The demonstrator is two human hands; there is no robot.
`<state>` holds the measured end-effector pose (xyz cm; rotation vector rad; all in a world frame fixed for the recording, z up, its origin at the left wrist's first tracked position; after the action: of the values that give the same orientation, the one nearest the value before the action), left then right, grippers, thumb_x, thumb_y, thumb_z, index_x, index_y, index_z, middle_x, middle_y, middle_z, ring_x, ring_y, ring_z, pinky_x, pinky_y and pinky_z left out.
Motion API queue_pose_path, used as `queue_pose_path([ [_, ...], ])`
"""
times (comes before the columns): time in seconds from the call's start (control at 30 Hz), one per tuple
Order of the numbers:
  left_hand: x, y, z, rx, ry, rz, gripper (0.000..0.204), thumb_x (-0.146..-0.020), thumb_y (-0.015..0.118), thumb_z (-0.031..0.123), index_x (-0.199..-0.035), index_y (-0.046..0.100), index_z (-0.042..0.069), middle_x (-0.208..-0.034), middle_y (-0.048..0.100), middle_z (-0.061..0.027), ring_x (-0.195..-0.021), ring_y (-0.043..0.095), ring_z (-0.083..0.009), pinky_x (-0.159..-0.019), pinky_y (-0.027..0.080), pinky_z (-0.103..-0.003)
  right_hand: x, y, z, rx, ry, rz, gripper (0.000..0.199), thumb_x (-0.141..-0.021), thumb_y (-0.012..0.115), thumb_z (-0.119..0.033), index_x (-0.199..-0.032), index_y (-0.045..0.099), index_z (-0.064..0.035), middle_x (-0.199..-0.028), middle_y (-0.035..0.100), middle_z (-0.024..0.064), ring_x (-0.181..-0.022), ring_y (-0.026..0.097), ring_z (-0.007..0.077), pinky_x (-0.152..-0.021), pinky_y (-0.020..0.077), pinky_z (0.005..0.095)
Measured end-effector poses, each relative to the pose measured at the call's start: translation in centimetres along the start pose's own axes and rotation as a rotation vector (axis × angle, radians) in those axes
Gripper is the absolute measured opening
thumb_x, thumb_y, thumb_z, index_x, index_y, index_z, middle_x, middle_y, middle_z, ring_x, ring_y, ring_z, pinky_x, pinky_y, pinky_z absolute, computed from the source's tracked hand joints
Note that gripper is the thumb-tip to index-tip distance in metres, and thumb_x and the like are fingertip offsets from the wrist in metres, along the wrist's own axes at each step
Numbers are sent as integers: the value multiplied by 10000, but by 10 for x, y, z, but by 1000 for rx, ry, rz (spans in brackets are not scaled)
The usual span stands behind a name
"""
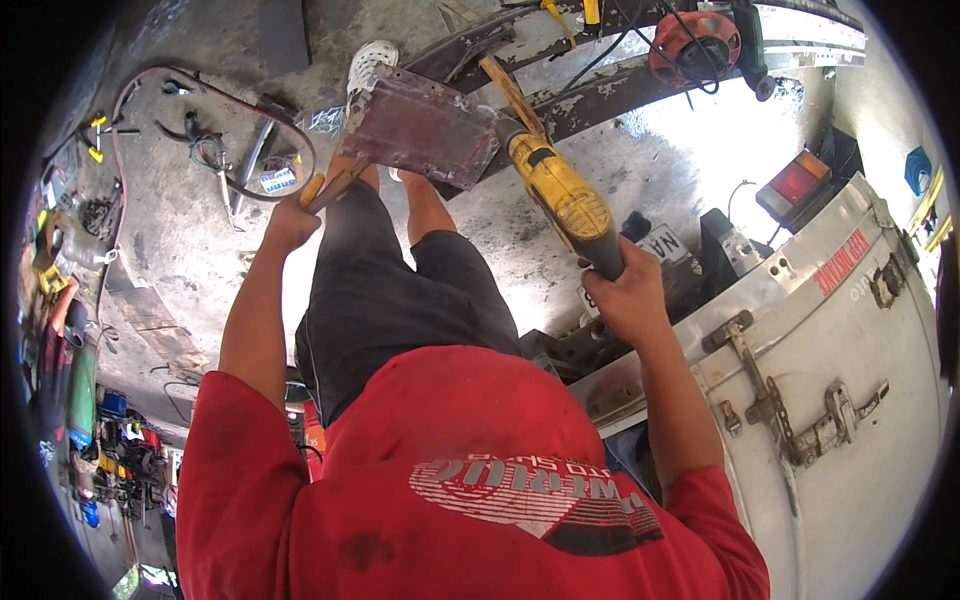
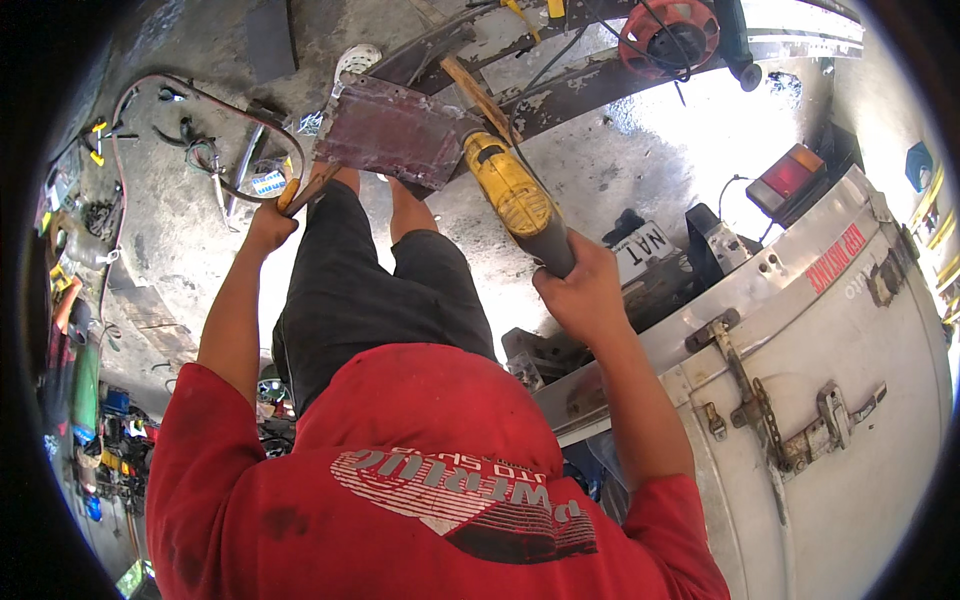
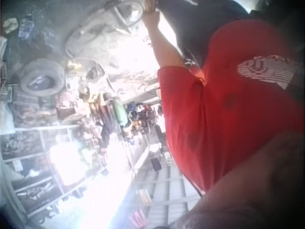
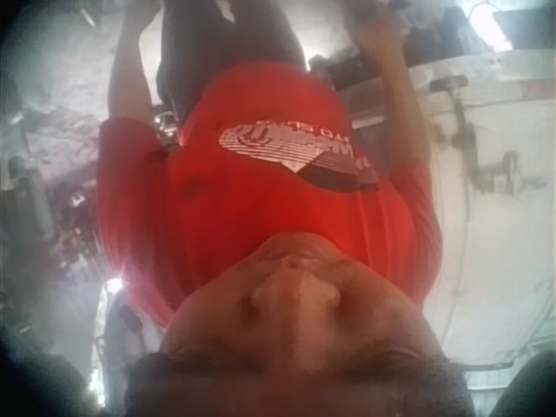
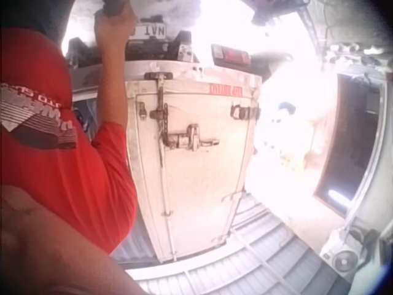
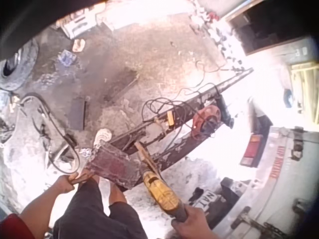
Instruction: The person uses a yellow power drill to create holes in a rectangular metal plate clamped to a workbench. They secure the plate with a clamp, drill multiple holes, and use a hammer to tap the drill bit for alignment. The person also uses a screwdriver to adjust the drill chuck.
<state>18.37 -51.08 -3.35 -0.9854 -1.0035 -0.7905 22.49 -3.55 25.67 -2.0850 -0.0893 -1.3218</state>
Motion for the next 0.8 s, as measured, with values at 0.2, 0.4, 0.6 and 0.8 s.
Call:
queue_pose_path([
  [0.2, -6, 8, -15, -66, -58, -12, 589, -742, 763, 174, -1265, 641, -70, -1128, 738, -329, -1124, 710, -471, -952, 566, -491, -4, 5, 3, 29, -3, -20, 327, -803, 709, -108, -1095, 728, 37, -893, 775, 131, -787, 731, 192, -761, 573, 351],
  [0.4, -3, 8, -12, -18, -29, 17, 560, -744, 707, 177, -1267, 667, -22, -1110, 736, -327, -1115, 702, -474, -948, 566, -501, -5, 9, 12, 13, 5, -16, 293, -800, 704, -116, -1051, 723, 35, -822, 755, 122, -675, 698, 180, -664, 558, 336],
  [0.6, -1, 9, -9, -28, -47, 4, 560, -742, 686, 176, -1270, 681, -9, -1114, 733, -332, -1122, 697, -477, -954, 567, -506, -7, 10, 13, -13, 60, -7, 313, -776, 712, -121, -1043, 703, 41, -841, 716, 272, -813, 724, 450, -762, 567, 455],
  [0.8, -10, 15, -22, -48, -67, 10, 552, -742, 700, 179, -1243, 679, -52, -1096, 731, -348, -1106, 707, -478, -944, 575, -505, -14, 1, -11, 103, 20, 3, 302, -775, 711, -128, -1029, 707, 35, -844, 716, 276, -830, 719, 464, -758, 566, 468],
])
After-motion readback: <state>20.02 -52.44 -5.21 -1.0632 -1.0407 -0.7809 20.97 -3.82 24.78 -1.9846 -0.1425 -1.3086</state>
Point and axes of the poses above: each hand's wrist, its own x-axis away from the middle knuckle, its own y-axis out of the palm, z = x × y, the point moved 6 cm from there along -x, towards the middle knuckle
